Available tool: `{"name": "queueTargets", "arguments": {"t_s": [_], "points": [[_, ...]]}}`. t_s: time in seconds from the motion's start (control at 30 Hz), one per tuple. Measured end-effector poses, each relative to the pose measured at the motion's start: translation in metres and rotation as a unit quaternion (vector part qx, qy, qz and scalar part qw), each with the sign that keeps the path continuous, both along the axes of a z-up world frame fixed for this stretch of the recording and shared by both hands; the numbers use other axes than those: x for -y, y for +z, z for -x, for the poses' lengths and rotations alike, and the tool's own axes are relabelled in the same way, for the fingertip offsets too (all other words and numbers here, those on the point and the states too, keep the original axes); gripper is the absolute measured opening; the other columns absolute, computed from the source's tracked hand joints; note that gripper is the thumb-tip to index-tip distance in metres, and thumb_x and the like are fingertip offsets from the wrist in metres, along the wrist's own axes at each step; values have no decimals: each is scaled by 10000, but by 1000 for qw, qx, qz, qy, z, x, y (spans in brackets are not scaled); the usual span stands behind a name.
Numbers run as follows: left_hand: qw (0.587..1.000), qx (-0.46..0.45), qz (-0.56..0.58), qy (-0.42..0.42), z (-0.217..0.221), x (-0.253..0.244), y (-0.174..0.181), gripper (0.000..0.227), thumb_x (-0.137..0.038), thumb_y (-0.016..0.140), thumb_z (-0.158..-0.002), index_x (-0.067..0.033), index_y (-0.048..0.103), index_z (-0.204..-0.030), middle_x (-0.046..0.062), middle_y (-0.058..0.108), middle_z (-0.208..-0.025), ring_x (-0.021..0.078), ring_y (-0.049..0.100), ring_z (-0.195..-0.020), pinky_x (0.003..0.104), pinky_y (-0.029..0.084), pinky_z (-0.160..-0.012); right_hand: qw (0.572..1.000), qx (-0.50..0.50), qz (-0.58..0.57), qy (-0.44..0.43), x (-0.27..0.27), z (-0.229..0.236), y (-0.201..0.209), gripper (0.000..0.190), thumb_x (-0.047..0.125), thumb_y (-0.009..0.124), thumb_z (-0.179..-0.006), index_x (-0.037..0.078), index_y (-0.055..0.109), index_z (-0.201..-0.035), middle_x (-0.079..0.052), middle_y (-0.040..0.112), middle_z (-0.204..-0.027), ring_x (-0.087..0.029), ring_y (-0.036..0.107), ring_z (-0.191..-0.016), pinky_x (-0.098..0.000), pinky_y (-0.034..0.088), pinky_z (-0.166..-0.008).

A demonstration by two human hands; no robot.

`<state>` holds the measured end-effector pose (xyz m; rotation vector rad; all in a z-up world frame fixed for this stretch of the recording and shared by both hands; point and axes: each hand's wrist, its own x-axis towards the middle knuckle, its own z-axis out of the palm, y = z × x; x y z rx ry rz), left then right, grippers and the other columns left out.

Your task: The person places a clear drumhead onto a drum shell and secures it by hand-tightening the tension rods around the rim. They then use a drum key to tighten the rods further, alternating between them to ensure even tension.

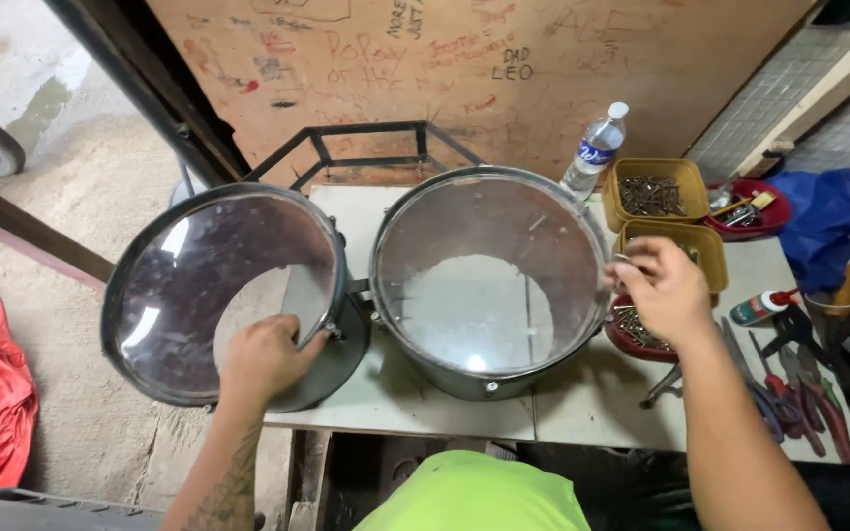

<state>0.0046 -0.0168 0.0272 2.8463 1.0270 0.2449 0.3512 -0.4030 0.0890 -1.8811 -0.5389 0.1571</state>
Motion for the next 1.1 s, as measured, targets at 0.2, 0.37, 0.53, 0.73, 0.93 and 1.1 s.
{"name": "queueTargets", "arguments": {"t_s": [0.2, 0.37, 0.53, 0.73, 0.93, 1.1], "points": [[995, -24, -33, 91, -1, 19, 7, 680, -808, 612, -725, -130, 652, -753, 91, 698, -802, 318, 742, -876, 418, 585, -757, 948, 274, 157, 27, -15, -113, -40, 174, 175, 801, -930, 184, 828, -1101, -81, 787, -982, -300, 749, -940, -388, 566, -900], [983, -30, -51, 171, -6, 29, 1, 691, -862, 608, -673, -172, 607, -718, 29, 666, -769, 265, 731, -867, 344, 554, -768, 944, 285, 118, 117, -47, -168, -57, 152, 96, 760, -927, 141, 828, -1055, -98, 789, -990, -307, 748, -936, -395, 592, -867], [974, -36, -86, 208, -7, 33, -3, 683, -867, 633, -672, -185, 605, -699, 13, 659, -761, 224, 727, -850, 299, 551, -756, 917, 329, 113, 194, -62, -196, -75, 140, 84, 744, -918, 121, 825, -1026, -92, 794, -1010, -310, 749, -960, -396, 590, -893], [971, -54, -21, 233, -9, 34, 3, 729, -886, 595, -644, -164, 597, -741, 35, 673, -821, 252, 725, -957, 333, 550, -819, 880, 375, 131, 258, -65, -219, -84, 177, 69, 699, -946, 131, 828, -1051, -94, 793, -1055, -297, 747, -1024, -370, 573, -948], [969, -57, -15, 241, -10, 39, 11, 738, -888, 610, -627, -160, 598, -743, 28, 676, -821, 253, 726, -958, 340, 553, -832, 846, 418, 131, 303, -67, -226, -81, 211, 39, 654, -937, 115, 813, -1054, -70, 787, -1114, -279, 717, -1121, -372, 572, -994], [962, -87, 9, 260, -12, 32, 7, 740, -913, 579, -613, -188, 610, -759, -2, 698, -858, 215, 729, -987, 307, 543, -865, 826, 438, 221, 279, -60, -219, -83, 290, 178, 546, -1007, 206, 794, -1155, 1, 749, -1175, -214, 733, -1092, -304, 579, -983]]}}
